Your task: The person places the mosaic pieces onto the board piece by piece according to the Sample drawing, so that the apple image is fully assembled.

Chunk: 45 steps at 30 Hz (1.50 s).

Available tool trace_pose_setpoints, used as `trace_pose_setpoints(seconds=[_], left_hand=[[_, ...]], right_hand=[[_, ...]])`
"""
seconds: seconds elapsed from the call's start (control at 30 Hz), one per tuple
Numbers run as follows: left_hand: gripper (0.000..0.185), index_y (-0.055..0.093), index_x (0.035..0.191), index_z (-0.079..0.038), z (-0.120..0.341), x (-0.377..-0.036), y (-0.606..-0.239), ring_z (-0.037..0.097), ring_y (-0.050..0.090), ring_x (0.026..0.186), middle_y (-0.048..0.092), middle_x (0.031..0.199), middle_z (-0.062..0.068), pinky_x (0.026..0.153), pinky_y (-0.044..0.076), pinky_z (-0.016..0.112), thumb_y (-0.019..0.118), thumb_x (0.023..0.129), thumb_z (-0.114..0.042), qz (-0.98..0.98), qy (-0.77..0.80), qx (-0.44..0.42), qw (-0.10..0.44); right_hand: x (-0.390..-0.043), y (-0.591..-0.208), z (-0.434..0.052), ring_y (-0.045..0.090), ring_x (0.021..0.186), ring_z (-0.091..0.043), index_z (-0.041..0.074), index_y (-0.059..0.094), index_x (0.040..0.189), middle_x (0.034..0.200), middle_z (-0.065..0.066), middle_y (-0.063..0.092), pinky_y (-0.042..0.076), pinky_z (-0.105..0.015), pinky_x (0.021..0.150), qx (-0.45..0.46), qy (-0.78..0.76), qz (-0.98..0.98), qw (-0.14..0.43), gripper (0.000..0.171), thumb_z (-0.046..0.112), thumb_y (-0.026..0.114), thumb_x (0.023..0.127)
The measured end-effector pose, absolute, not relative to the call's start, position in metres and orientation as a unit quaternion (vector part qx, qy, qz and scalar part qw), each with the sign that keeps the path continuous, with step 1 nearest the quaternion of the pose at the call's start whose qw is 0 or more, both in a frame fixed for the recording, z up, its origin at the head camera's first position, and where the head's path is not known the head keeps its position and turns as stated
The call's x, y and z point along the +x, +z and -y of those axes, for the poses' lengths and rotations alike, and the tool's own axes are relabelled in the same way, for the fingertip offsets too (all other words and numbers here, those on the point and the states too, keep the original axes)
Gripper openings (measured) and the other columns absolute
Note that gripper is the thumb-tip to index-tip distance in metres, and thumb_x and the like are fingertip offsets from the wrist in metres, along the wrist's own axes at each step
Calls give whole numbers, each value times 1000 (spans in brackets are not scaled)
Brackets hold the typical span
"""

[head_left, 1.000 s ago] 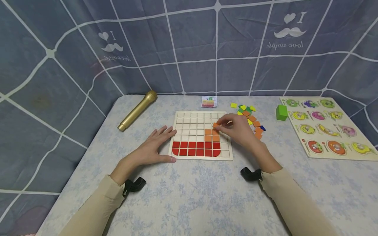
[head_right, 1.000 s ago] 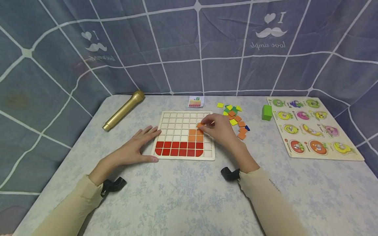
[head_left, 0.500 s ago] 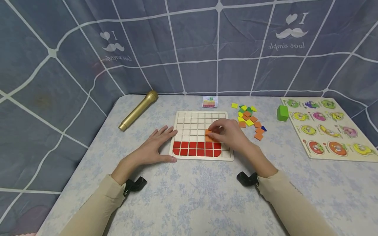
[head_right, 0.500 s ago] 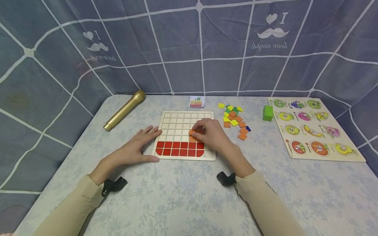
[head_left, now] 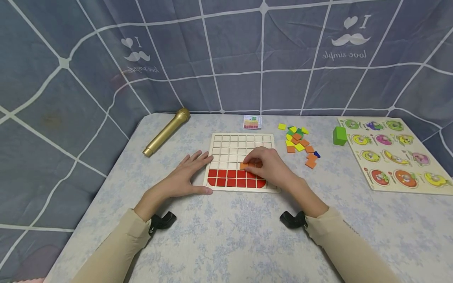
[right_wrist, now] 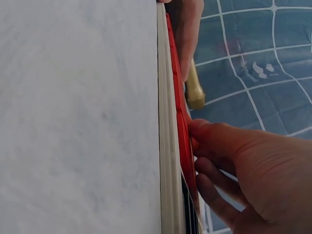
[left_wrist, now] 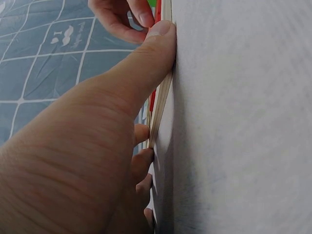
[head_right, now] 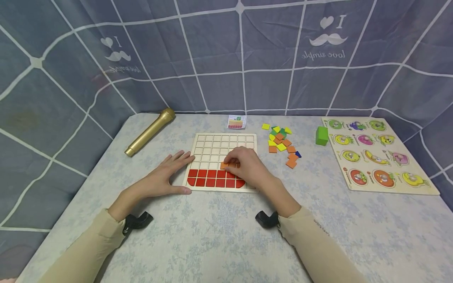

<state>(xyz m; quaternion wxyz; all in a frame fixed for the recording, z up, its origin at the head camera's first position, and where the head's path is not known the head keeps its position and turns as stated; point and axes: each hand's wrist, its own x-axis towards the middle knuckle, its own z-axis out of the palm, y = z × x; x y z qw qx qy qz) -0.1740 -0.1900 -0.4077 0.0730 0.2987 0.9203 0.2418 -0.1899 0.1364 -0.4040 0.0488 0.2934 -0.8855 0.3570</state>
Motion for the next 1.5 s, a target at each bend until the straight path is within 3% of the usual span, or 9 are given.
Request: trace_pose_setpoints(seconds=[0.3, 0.53, 0.77, 0.93, 1.07, 1.3, 1.5], left_hand=[[110, 30, 168, -17, 190, -175, -409, 34, 8, 165, 21, 176, 9, 134, 1, 57, 89, 82, -50, -921, 239, 297, 74], [108, 32, 167, -15, 189, -173, -407, 38, 10, 164, 23, 175, 12, 133, 3, 60, 89, 82, -50, -920, 244, 299, 71], [108, 33, 167, -15, 189, -172, -406, 37, 11, 164, 24, 175, 12, 133, 3, 60, 89, 82, -51, -921, 244, 296, 72], [108, 32, 168, -16, 189, -172, -407, 37, 11, 164, 24, 175, 11, 133, 4, 60, 89, 82, -50, -921, 241, 296, 70], [108, 32, 167, -16, 189, -172, -407, 37, 11, 164, 24, 175, 11, 133, 4, 60, 89, 82, -50, -921, 242, 297, 70], [108, 31, 168, -16, 190, -174, -407, 37, 11, 164, 23, 175, 12, 133, 4, 60, 88, 83, -50, -920, 242, 299, 70], [109, 30, 168, -17, 190, -174, -407, 35, 10, 165, 22, 176, 11, 133, 4, 59, 88, 82, -51, -922, 236, 298, 74]], right_hand=[[-188, -404, -132, 70, 103, -21, 11, 83, 103, 103, 0, 79, 58, -42, 93, 313, 340, 884, 67, 11, 13, 84, 92], [-188, -403, -135, 70, 104, -22, 10, 82, 105, 104, -2, 79, 59, -43, 93, 316, 345, 881, 66, 12, 12, 82, 93], [-197, -395, -157, 71, 97, -26, 7, 81, 110, 108, -8, 77, 61, -45, 87, 249, 359, 896, 78, 16, 10, 79, 94], [-206, -391, -181, 72, 104, -35, 1, 79, 114, 116, -16, 76, 61, -50, 92, 186, 374, 904, 95, 20, 9, 78, 95], [-211, -392, -197, 68, 101, -39, -1, 77, 119, 119, -21, 74, 59, -51, 89, 145, 352, 918, 112, 25, 11, 76, 97], [-213, -393, -215, 55, 125, -48, -6, 71, 126, 132, -30, 66, 40, -63, 110, 87, 319, 932, 148, 34, 9, 71, 96], [-214, -396, -228, 47, 136, -54, -12, 65, 133, 141, -35, 58, 35, -65, 117, 51, 295, 944, 137, 41, 8, 65, 97]])
